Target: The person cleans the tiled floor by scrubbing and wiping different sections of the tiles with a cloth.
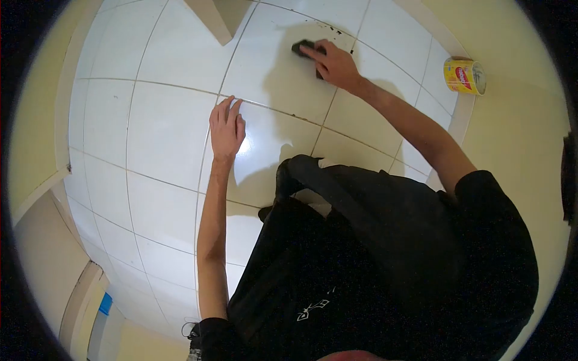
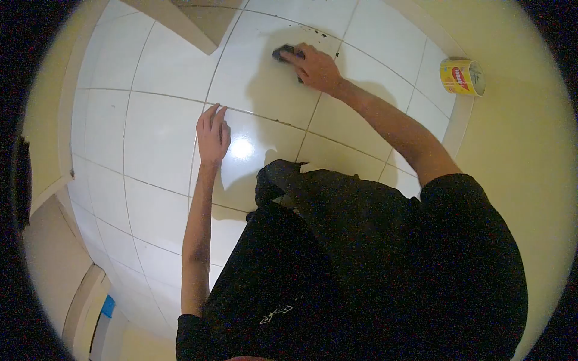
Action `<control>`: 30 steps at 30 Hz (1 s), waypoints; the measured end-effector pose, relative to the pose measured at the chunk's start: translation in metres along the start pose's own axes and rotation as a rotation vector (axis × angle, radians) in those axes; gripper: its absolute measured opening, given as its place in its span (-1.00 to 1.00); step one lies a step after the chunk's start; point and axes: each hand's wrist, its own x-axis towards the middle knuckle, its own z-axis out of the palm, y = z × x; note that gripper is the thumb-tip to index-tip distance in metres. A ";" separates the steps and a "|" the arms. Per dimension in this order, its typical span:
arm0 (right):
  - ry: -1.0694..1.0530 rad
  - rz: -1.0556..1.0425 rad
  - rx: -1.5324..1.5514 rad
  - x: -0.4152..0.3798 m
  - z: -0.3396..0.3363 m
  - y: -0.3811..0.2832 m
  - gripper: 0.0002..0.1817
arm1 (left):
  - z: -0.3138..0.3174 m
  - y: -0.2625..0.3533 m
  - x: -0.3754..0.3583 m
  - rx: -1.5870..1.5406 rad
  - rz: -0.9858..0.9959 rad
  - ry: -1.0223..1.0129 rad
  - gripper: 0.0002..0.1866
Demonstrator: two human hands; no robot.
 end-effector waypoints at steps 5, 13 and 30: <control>-0.675 -0.837 0.183 -0.048 0.007 -0.047 -0.58 | 0.002 -0.003 -0.001 -0.054 -0.015 0.015 -0.55; -0.271 -0.932 0.117 -0.025 0.084 -0.130 -0.54 | -0.001 0.001 -0.006 -0.164 -0.154 0.076 -0.54; -0.041 -0.072 0.040 0.002 0.032 -0.028 -0.42 | 0.006 -0.012 -0.009 -0.152 -0.170 0.057 -0.53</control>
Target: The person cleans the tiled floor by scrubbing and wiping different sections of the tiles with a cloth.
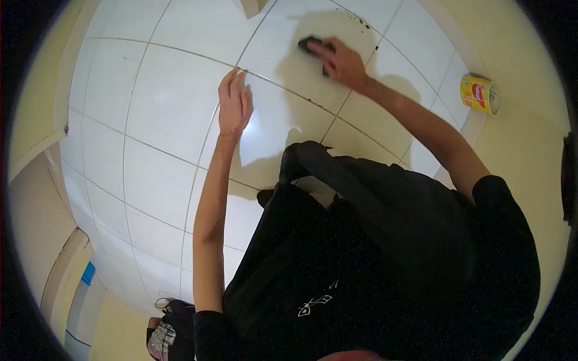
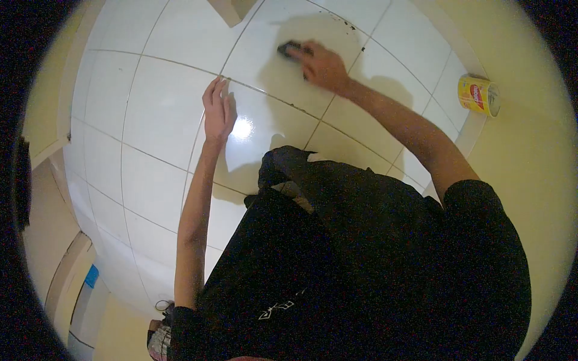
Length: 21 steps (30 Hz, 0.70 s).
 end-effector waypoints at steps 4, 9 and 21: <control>-0.331 -0.667 0.111 -0.020 0.027 -0.050 -0.37 | -0.003 0.007 0.001 -0.076 -0.016 0.061 -0.52; -0.139 -0.589 0.078 0.027 0.057 -0.089 -0.29 | -0.003 0.002 0.003 -0.174 -0.047 0.205 -0.50; 0.329 0.285 -0.149 0.085 0.053 0.024 -0.50 | -0.007 0.001 0.002 0.024 0.122 0.055 -0.35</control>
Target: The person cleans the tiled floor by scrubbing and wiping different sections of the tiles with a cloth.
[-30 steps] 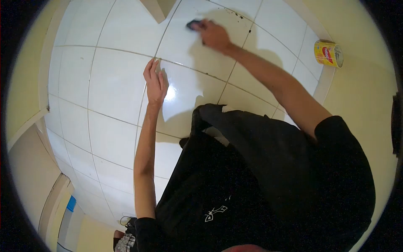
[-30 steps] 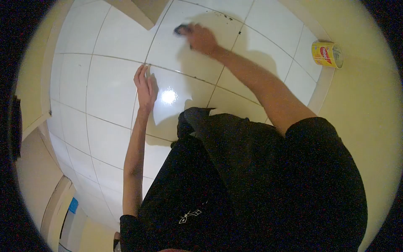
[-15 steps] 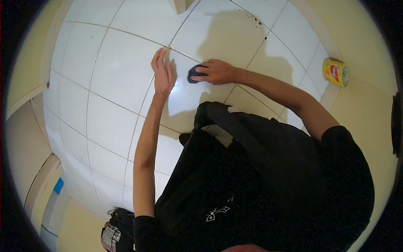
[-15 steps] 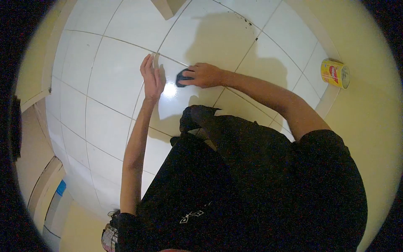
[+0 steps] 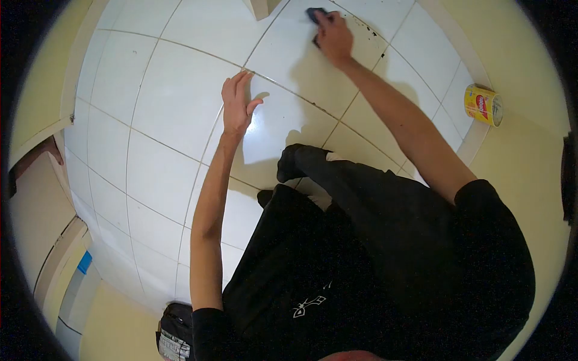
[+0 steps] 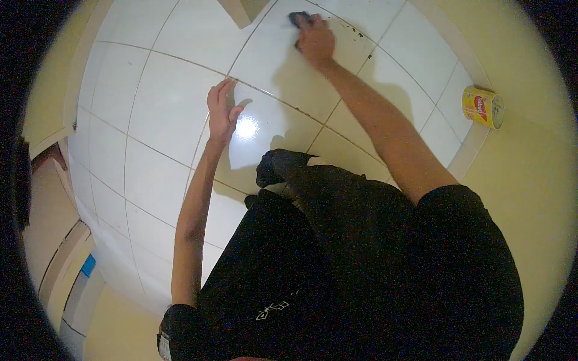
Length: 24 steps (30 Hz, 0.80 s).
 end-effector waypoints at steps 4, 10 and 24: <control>-0.023 0.138 0.059 0.001 -0.028 0.037 -0.51 | 0.006 -0.008 -0.003 0.014 -0.006 -0.015 -0.48; -0.437 -0.367 0.188 -0.070 -0.093 -0.003 -0.46 | 0.005 -0.004 -0.002 -0.034 -0.067 0.039 -0.58; -0.185 -0.636 0.143 -0.037 -0.004 -0.090 -0.41 | 0.004 0.006 0.001 -0.164 -0.207 0.078 -0.55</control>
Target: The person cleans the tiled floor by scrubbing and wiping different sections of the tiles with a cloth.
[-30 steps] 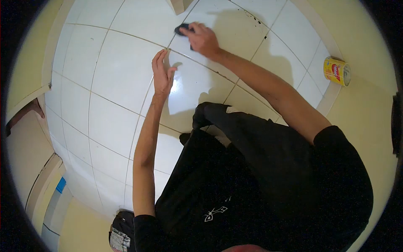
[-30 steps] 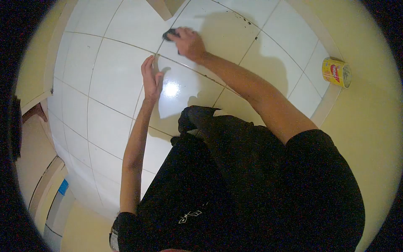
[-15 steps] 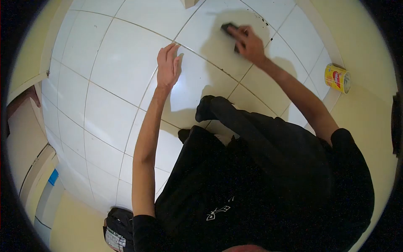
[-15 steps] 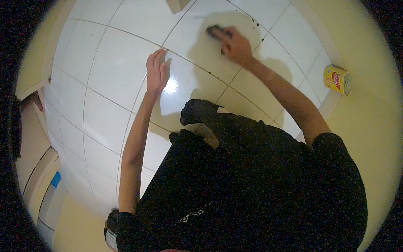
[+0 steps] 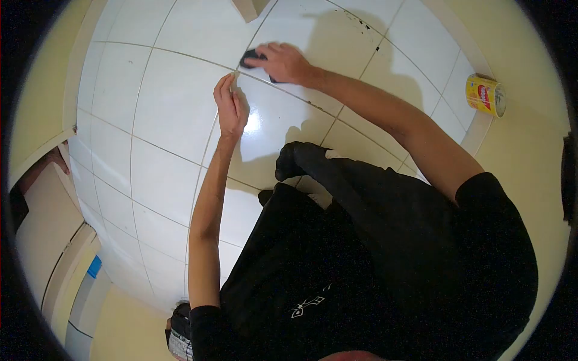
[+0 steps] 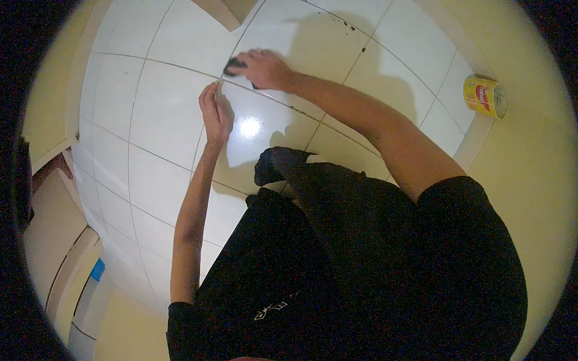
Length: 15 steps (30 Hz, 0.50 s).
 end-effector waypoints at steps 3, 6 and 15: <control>0.125 0.235 -0.060 0.007 -0.001 0.030 -0.45 | -0.002 0.004 0.000 0.094 0.026 -0.072 -0.53; 0.128 0.499 -0.085 0.002 0.002 0.085 -0.50 | -0.001 0.002 0.000 0.128 0.056 -0.084 -0.51; -0.007 0.644 0.051 -0.016 -0.102 0.128 -0.46 | 0.002 -0.005 0.001 0.184 0.149 -0.058 -0.56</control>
